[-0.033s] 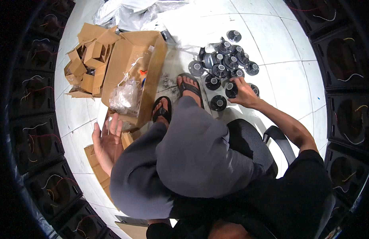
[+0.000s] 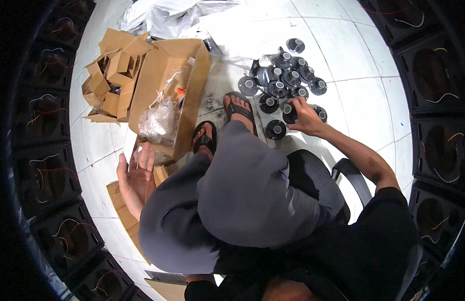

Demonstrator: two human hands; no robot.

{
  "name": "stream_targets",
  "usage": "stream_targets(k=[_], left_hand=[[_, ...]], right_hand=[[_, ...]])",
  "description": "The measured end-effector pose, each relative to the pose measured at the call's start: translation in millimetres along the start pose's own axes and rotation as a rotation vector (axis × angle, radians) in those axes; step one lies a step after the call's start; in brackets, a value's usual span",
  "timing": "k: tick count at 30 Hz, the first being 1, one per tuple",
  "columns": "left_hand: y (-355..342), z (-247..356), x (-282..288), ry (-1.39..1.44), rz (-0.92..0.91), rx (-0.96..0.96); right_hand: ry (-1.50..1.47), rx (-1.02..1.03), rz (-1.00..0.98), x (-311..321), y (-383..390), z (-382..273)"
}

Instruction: The person sits on the floor and repeatedly takes small cylindrical electronic components from a cardboard box. They apply a small white label to the top of each component and then place it on the floor next to a growing pile of labeled items.

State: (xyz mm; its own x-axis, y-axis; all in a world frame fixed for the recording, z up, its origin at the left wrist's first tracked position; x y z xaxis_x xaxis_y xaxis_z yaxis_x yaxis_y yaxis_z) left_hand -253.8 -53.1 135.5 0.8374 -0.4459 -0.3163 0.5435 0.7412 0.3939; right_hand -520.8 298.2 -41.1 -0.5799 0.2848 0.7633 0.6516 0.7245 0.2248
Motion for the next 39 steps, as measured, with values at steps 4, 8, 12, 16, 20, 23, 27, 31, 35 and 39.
stream_targets(k=[4, 8, 12, 16, 20, 23, 27, 31, 35, 39], left_hand=[[4, 3, 1, -0.035, 0.038, -0.033], [11, 4, 4, 0.009, 0.133, -0.055], [6, -2, 5, 0.034, 0.111, -0.027], [10, -3, 0, 0.035, 0.097, -0.033], [13, 0, 3, 0.039, 0.098, -0.048], [11, 2, -22, 0.061, 0.002, -0.072], [12, 7, -22, 0.111, -0.109, -0.164], [23, 9, -18, 0.070, 0.011, -0.131], [23, 13, -13, 0.026, 0.068, -0.245], [26, 7, 16, 0.122, 0.166, -0.199]], right_hand=[[0.243, 0.174, 0.103, -22, -20, -1], [0.184, 0.201, 0.051, -35, -21, 6], [0.284, 0.247, 0.057, -35, -18, 19], [0.333, 0.283, 0.005, -18, -25, -2], [0.167, 0.288, 0.114, 36, -52, -74], [0.021, 0.311, 0.289, 99, -52, -163], [-0.117, 0.571, 0.267, 122, -49, -301], [-0.072, 0.988, 0.112, 105, -35, -408], [0.045, 1.064, -0.050, 73, -39, -452], [0.079, 0.783, -0.361, 33, -79, -443]])
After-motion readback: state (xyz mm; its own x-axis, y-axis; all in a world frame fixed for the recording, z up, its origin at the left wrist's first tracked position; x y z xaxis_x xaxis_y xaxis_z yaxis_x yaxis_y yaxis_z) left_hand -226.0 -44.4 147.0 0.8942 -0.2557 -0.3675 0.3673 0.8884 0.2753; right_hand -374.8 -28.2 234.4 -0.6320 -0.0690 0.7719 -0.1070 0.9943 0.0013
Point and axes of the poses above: each hand's wrist, its own y-axis away from the middle knuckle, its own x-axis out of the back of the hand, z = x × y, the point moved 9 cm from there along -y, towards the middle knuckle, and after that the axes turned 2 degrees about x, right-handed, at the moved point
